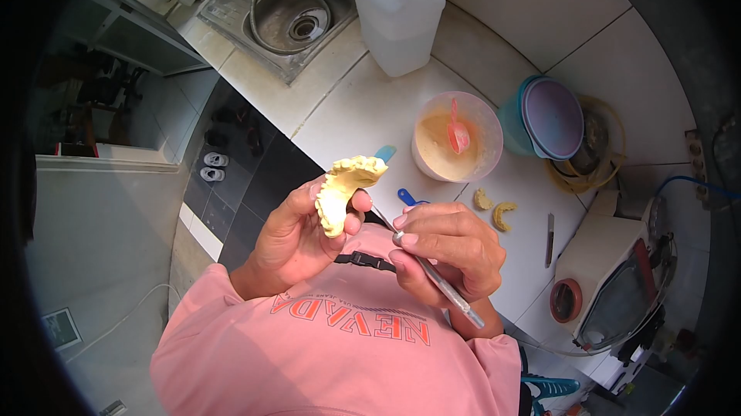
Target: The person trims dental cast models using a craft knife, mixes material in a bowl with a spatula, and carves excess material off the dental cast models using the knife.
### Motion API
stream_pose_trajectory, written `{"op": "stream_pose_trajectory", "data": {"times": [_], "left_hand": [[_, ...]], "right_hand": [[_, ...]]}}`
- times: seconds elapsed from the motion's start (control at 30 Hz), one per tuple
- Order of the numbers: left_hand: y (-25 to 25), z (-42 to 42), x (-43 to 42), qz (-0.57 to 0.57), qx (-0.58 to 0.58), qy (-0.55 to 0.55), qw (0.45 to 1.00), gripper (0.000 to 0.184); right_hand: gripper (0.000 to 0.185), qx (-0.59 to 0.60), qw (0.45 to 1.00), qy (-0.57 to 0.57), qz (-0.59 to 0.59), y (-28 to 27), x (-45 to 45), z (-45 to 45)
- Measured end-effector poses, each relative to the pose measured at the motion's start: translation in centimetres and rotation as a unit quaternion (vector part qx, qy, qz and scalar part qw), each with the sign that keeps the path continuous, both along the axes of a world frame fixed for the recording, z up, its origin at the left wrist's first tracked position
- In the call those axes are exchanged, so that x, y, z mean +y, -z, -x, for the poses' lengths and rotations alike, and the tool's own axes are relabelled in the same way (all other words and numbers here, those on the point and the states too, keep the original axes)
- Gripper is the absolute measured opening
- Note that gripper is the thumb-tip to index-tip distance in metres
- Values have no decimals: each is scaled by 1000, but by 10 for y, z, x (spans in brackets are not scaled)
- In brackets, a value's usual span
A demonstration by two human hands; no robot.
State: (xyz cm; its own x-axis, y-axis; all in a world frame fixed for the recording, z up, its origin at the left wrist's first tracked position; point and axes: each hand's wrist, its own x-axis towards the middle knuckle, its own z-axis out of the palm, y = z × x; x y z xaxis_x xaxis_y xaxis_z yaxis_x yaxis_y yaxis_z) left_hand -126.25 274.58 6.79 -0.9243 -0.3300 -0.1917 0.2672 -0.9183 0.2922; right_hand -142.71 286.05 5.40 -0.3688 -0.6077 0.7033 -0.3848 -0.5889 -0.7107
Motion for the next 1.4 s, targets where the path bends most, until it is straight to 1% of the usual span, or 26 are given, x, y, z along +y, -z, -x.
{"op": "stream_pose_trajectory", "data": {"times": [0.27,0.37,0.47,0.53,0.57,0.63,0.67,0.73,0.93,1.17,1.23,1.37,1.4], "left_hand": [[1,-1,0,-9,5,-3,1000,53],[2,-1,1,-22,14,-5,1000,51],[1,-1,4,-5,9,-17,1000,48],[3,2,8,80,-36,-68,994,45],[4,2,8,79,-37,-68,994,45],[6,4,8,156,-62,-96,981,45],[7,4,8,155,-63,-96,981,45],[9,5,9,181,-17,-124,976,40],[11,3,9,225,-28,-126,966,39],[12,7,10,218,-12,-147,965,39],[13,5,8,265,-35,-139,954,39],[13,5,9,264,-28,-148,953,39],[12,4,9,284,-27,-156,946,40]], "right_hand": [[28,-4,1000,-1,2,1,-1,-1],[28,1,1000,-1,-1,0,-1,-1],[27,5,1000,-1,-4,1,0,-2],[27,-1,1000,1,-3,3,2,-3],[27,-1,1000,0,-4,3,2,-2],[27,-4,1000,2,-1,3,4,-2],[27,-4,1000,2,-1,4,4,-2],[28,-7,1000,3,6,5,4,-2],[30,-2,1000,0,9,5,4,-1],[30,-7,1000,-2,1,2,2,-2],[30,2,1000,-7,-11,1,1,-1],[33,10,999,-16,-36,-5,-1,-2],[34,35,999,-16,-38,-7,-2,-1]]}}
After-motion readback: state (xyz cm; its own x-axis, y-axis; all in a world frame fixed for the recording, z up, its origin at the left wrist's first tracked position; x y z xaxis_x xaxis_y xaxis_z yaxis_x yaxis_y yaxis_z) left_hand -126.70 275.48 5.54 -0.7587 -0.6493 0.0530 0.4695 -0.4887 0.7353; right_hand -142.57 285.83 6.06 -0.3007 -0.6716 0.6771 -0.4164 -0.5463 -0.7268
